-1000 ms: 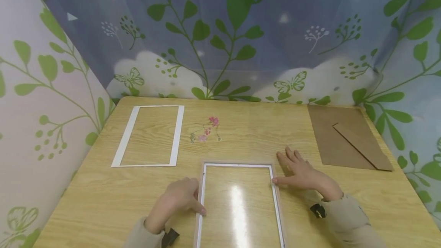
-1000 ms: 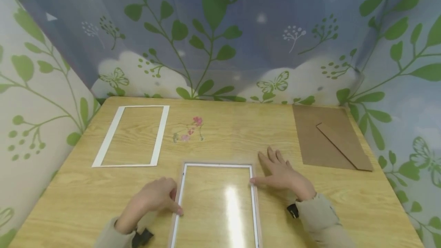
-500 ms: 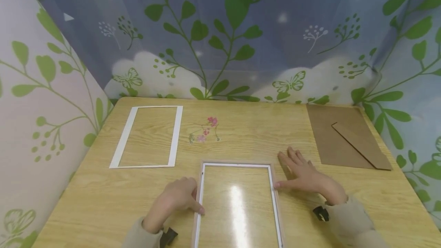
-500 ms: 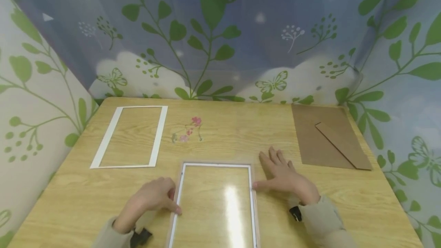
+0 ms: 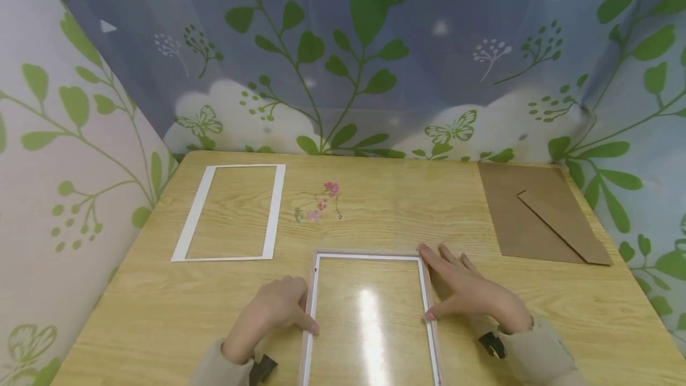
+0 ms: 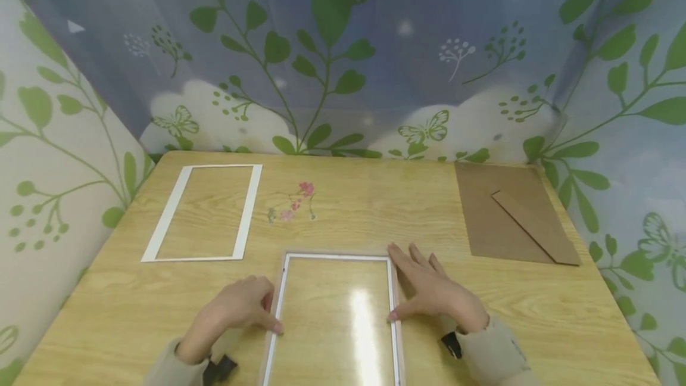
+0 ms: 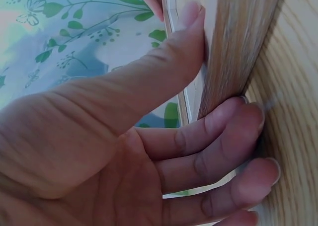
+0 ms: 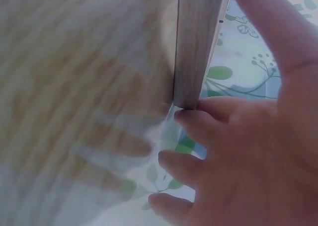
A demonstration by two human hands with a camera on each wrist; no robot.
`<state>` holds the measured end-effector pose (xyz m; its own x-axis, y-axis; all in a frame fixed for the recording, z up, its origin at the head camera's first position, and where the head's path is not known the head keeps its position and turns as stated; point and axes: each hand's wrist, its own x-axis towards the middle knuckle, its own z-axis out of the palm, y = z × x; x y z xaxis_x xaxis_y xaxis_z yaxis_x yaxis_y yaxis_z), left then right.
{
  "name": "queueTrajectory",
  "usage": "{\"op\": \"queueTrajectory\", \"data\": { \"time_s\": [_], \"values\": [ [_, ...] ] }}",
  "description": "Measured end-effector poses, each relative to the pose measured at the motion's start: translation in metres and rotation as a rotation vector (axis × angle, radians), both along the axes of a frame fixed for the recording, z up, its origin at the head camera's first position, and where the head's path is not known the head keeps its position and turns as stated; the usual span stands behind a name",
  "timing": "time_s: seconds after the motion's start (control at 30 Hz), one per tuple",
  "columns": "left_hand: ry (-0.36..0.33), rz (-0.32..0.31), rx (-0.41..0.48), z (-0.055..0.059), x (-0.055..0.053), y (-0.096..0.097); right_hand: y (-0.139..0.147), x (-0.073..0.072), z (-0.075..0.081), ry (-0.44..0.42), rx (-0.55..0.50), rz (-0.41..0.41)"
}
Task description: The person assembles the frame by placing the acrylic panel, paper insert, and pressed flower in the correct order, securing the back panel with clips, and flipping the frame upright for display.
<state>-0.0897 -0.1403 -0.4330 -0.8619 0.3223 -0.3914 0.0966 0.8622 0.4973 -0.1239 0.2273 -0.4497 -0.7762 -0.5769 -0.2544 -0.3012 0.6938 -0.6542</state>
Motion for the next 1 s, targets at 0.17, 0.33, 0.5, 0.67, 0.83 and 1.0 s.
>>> {"op": "queueTrajectory", "data": {
  "time_s": [0.17, 0.33, 0.5, 0.67, 0.83, 1.0],
  "values": [
    [0.001, 0.005, 0.001, 0.004, -0.001, -0.002, 0.0, -0.001, -0.004, 0.009, -0.019, 0.015],
    [0.048, 0.012, 0.023, 0.006, -0.009, -0.006, 0.001, -0.001, -0.006, -0.007, -0.036, 0.006],
    [0.13, 0.019, 0.048, 0.01, -0.024, -0.014, 0.002, -0.001, -0.007, -0.014, -0.052, 0.003],
    [0.174, 0.068, 0.012, 0.015, -0.04, -0.025, 0.003, -0.001, -0.009, -0.002, -0.059, 0.007],
    [0.217, 0.113, 0.016, 0.015, -0.058, -0.046, 0.003, 0.0, -0.011, -0.003, -0.074, 0.01],
    [0.283, 0.142, 0.032, 0.012, -0.074, -0.07, 0.004, 0.0, -0.012, -0.003, -0.074, 0.005]
  ]
}}
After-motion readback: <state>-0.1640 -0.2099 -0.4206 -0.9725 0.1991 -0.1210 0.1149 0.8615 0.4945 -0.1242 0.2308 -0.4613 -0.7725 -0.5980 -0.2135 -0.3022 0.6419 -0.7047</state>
